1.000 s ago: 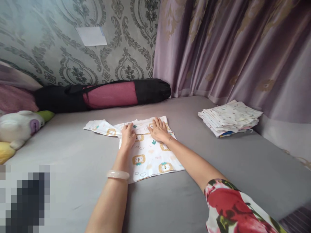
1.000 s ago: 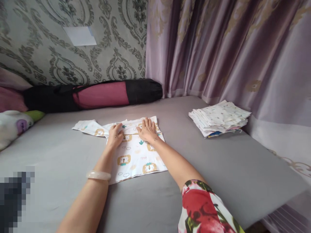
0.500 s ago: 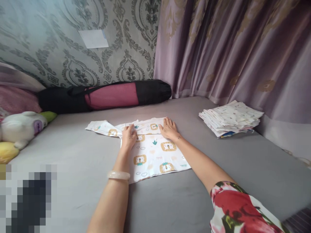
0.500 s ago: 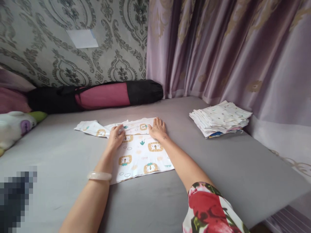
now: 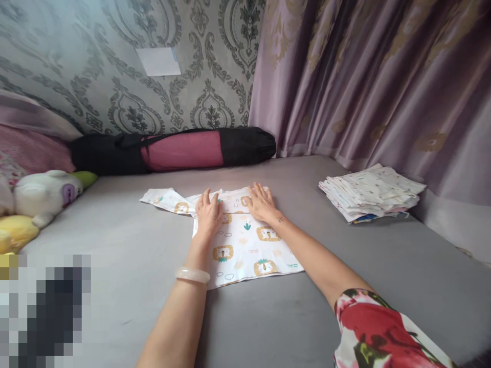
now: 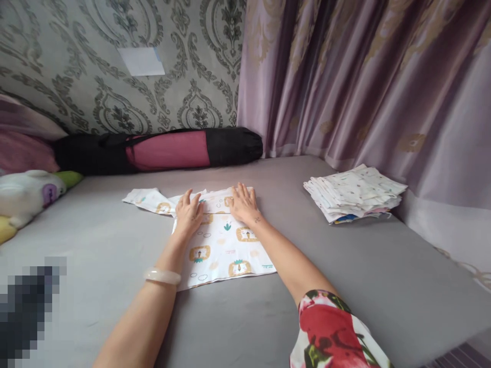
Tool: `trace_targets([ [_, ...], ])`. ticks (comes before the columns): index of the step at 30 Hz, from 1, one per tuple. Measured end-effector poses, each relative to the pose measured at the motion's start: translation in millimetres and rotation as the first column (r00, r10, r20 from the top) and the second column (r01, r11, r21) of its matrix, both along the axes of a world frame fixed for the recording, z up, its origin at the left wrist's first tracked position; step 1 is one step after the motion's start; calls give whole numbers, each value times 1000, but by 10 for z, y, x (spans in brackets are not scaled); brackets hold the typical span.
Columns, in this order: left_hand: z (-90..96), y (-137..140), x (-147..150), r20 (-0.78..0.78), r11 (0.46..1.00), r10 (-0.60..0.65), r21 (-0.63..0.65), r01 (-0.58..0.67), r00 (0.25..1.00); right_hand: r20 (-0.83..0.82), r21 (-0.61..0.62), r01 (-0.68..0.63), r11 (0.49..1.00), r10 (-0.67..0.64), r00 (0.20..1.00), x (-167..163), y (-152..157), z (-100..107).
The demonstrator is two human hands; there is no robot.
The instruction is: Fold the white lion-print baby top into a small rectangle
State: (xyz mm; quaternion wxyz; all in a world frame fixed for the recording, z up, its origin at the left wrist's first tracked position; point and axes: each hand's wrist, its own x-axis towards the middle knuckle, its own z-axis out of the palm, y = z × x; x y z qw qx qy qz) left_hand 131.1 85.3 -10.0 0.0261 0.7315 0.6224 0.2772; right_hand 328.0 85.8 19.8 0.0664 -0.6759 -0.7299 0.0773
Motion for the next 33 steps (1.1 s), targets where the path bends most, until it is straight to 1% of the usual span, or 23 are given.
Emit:
trace_targets([
  [2, 0, -24, 65, -45, 997, -74, -8, 74, 996, -34, -3, -104, 995, 104, 994, -136, -8, 25],
  [4, -27, -35, 118, -78, 993, -120, -18, 119, 990, -54, -18, -180, 983, 179, 982, -261, -4, 28],
  [7, -71, -38, 158, -103, 993, -102, -68, 96, 989, -57, -41, -218, 975, 216, 975, -382, 19, -24],
  [11, -82, -34, 159, -140, 981, -66, -189, 39, 988, -34, -39, -199, 979, 198, 980, -416, 54, -146],
  [14, -62, -34, 154, -161, 975, -67, -222, 30, 985, -27, -27, -203, 979, 202, 979, -412, 72, -197],
  [19, -36, -50, 155, -162, 977, -74, -212, 38, 984, -44, -51, -206, 977, 204, 978, -409, 74, -152],
  [22, -33, -52, 160, -138, 989, -45, -144, 25, 989, -81, -83, -200, 976, 194, 978, -379, 64, -85],
  [25, -41, -42, 168, -118, 998, -5, -64, -3, 993, -77, -46, -110, 993, 106, 991, -321, 48, -46],
  [27, -53, -35, 170, -111, 999, 10, -44, -15, 994, -59, -17, -59, 998, 58, 997, -276, 37, -54],
  [29, -70, -31, 166, -127, 998, -2, -70, -7, 992, -46, -17, -47, 999, 46, 998, -239, 29, -85],
  [33, -91, -35, 150, -180, 986, -65, -162, 36, 981, -44, -8, -54, 998, 54, 998, -208, 31, -164],
])
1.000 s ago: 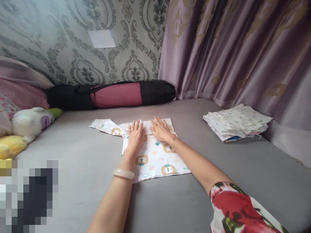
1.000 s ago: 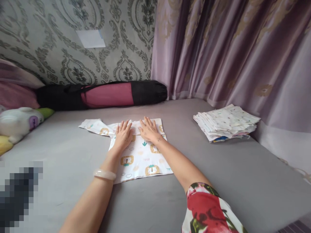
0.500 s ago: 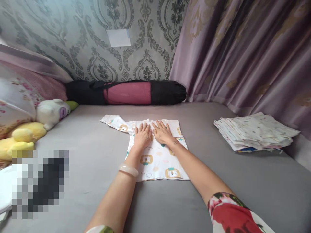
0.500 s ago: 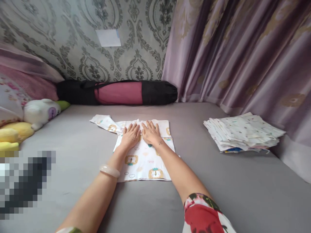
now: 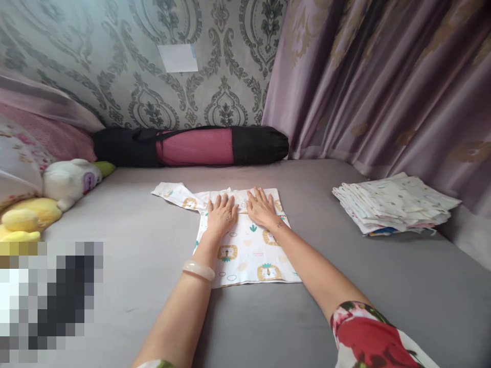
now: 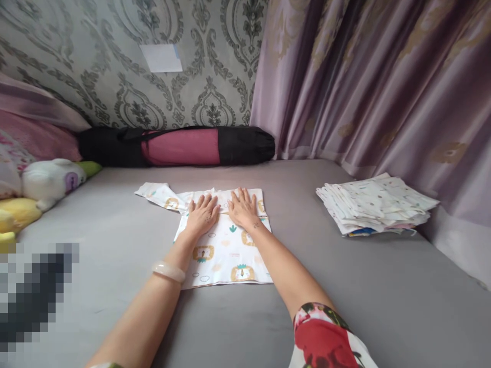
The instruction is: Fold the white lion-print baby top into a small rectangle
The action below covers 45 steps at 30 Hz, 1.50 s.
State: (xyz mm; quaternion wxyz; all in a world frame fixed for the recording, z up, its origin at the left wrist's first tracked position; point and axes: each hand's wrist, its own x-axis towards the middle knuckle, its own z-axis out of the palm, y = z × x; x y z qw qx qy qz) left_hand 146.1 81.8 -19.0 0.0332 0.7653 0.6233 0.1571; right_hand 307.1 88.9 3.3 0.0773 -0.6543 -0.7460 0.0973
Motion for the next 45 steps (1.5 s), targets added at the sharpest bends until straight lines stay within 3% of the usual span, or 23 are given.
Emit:
trace_targets([
  [10, 25, -5, -7, 14, 1000, 2, 2, -2, 1000, -55, -38, 7, 999, -9, 998, 27, 29, 23],
  [16, 31, -5, 1, 62, 998, 42, 48, -45, 997, -4, -10, 138, 990, -138, 990, 181, 29, 83],
  [22, 29, -8, -15, 22, 999, 16, -28, -15, 1000, 52, -33, 172, 984, -170, 984, 296, 18, -8],
  [28, 30, -16, -18, 8, 1000, 11, -13, -11, 1000, 63, -50, 174, 984, -170, 983, 293, 35, -12],
  [35, 58, -36, -39, 3, 987, 157, -43, -157, 988, 78, -33, 223, 974, -220, 972, 434, 44, 20],
  [45, 98, -50, -63, 20, 985, 142, -102, -139, 990, 124, -99, 252, 963, -239, 963, 483, 52, 33],
])
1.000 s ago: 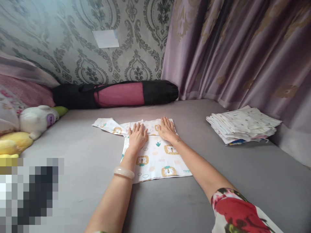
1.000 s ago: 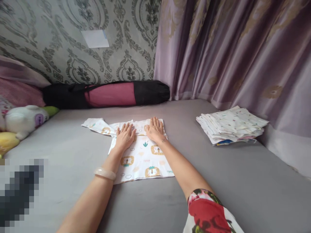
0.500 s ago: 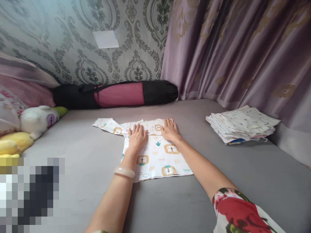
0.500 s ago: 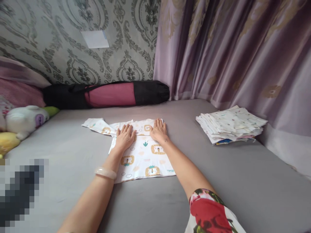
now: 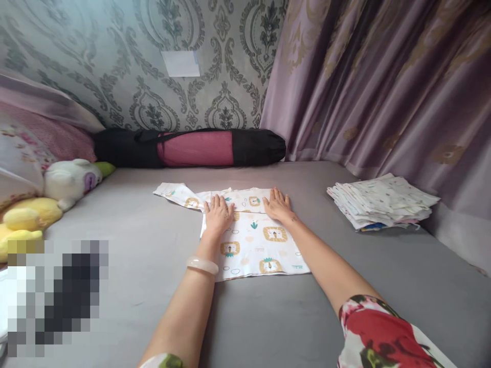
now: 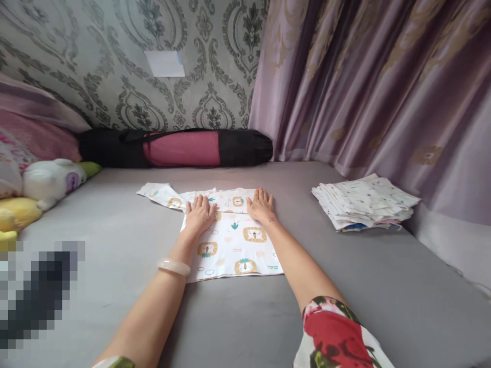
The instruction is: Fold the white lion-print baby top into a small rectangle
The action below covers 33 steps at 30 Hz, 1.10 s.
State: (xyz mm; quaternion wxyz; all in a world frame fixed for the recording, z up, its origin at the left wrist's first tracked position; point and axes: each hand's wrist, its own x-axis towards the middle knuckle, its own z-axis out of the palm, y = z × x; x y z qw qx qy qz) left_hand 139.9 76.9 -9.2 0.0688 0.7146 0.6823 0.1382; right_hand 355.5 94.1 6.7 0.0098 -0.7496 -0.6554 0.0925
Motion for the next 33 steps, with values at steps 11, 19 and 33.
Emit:
trace_targets([
  [11, 81, 140, -325, 578, 964, -6, 219, -148, 816, -53, 77, -138, 987, 143, 988, -608, 37, 71],
  [19, 125, 262, -805, 936, 871, 118, 63, -487, 332, -62, 49, -116, 992, 119, 991, -601, 105, -27],
  [33, 70, 294, -995, 962, 760, 268, -182, -624, 47, -154, 114, -345, 932, 360, 920, -1248, -2, 105],
])
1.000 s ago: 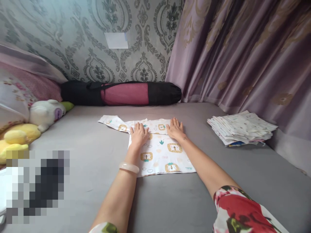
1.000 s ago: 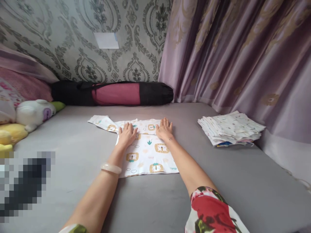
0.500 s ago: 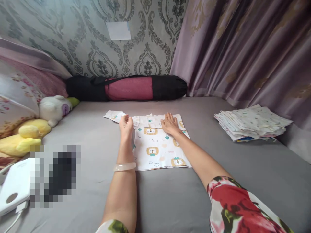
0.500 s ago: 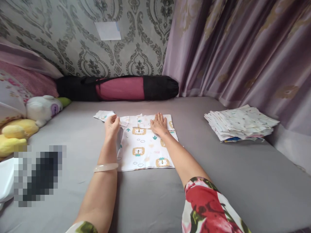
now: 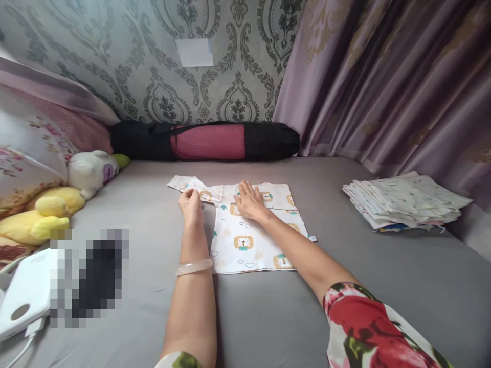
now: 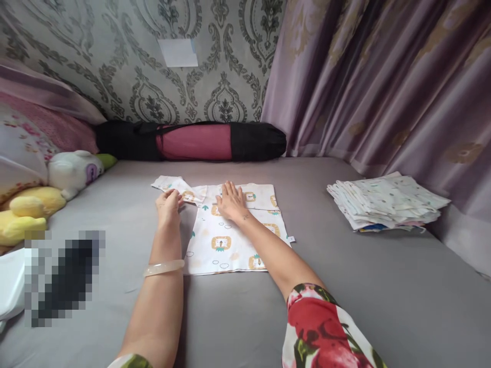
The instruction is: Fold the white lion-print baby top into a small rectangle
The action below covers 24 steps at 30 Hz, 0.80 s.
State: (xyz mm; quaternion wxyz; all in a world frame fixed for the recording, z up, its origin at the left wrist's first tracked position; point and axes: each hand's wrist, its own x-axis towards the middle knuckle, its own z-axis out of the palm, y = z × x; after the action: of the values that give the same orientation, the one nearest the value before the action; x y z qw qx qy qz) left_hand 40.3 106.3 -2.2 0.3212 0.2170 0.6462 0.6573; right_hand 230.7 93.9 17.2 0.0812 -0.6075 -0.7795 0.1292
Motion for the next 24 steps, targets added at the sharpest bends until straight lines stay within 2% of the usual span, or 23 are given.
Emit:
trace_targets([
  [6, 38, -39, 27, 38, 1000, -2, 9, 1, 999, -3, -53, 29, 998, -29, 1000, -127, 130, -74],
  [10, 56, -51, 22, 54, 1000, 10, 5, -10, 998, 14, -40, 34, 999, -34, 999, -113, 176, -122],
  [14, 84, -66, -4, 69, 1000, 6, 9, -7, 998, 36, -63, 51, 997, -49, 998, -127, 175, -77],
  [16, 114, -76, -22, 91, 999, 23, 25, -25, 996, 44, -12, 39, 999, -39, 998, -178, 151, -12],
  [18, 154, -86, -47, 128, 997, 56, 44, -62, 990, 41, 110, -29, 994, 24, 999, -283, 114, 62],
  [20, 195, -97, -81, 165, 992, 95, 61, -106, 982, 40, 203, -150, 968, 144, 989, -449, 75, 126],
  [24, 228, -114, -190, 212, 972, 202, 73, -222, 956, 74, 164, -392, 905, 385, 920, -888, 51, 172],
])
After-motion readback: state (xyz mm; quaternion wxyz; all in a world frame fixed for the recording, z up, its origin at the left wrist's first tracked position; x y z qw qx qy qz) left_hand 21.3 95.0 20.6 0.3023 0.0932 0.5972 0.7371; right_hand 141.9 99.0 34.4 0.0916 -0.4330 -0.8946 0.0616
